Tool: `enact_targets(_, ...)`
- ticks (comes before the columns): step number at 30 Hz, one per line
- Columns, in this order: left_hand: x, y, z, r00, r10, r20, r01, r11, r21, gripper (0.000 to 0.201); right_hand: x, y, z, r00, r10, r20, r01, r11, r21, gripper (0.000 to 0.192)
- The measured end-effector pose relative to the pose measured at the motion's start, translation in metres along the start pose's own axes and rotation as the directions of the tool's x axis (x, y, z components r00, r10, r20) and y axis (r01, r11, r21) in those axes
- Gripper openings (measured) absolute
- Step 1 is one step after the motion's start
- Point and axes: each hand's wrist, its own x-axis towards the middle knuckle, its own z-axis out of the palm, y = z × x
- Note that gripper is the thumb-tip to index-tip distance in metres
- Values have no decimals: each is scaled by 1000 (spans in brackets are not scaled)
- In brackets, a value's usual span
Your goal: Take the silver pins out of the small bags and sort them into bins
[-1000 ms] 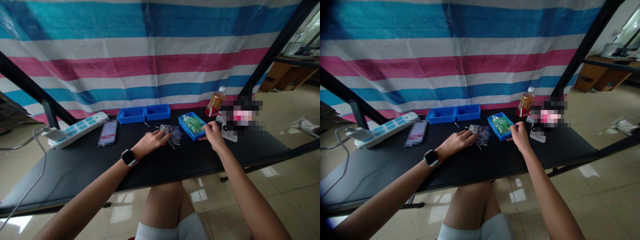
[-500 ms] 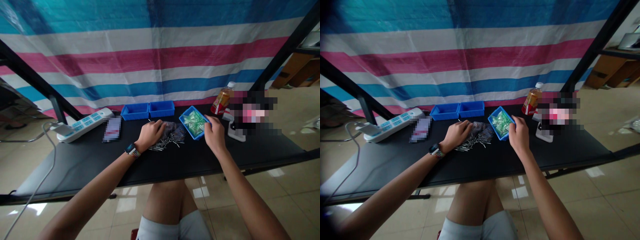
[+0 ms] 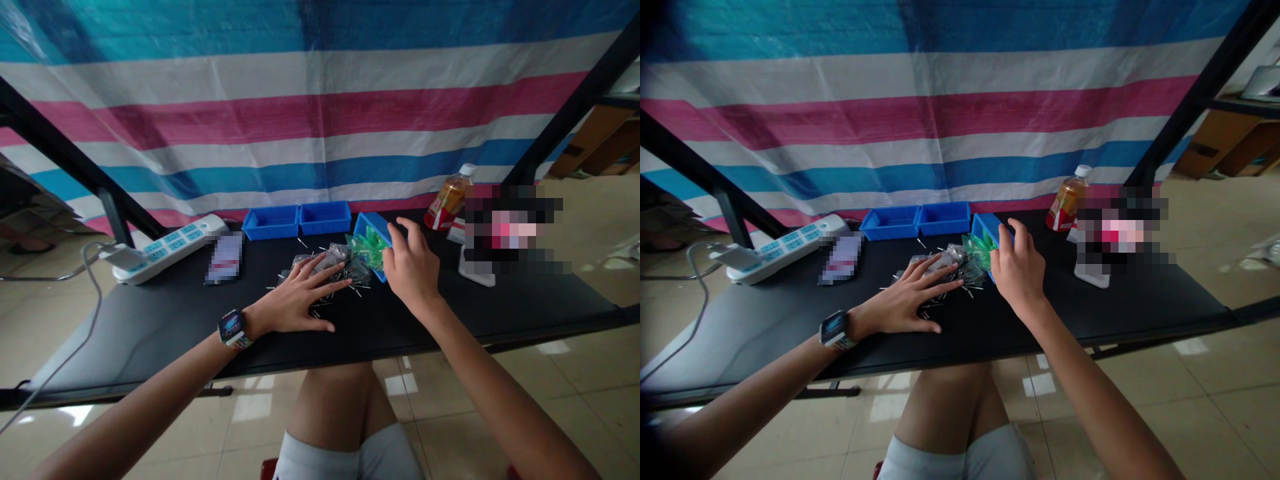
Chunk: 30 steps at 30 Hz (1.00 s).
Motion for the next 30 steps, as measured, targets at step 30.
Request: enact_targets(30,33,2,14,989,-91,-120,89,996,-18,85,37,35,-11,970,-221,104,229,971,-71,54)
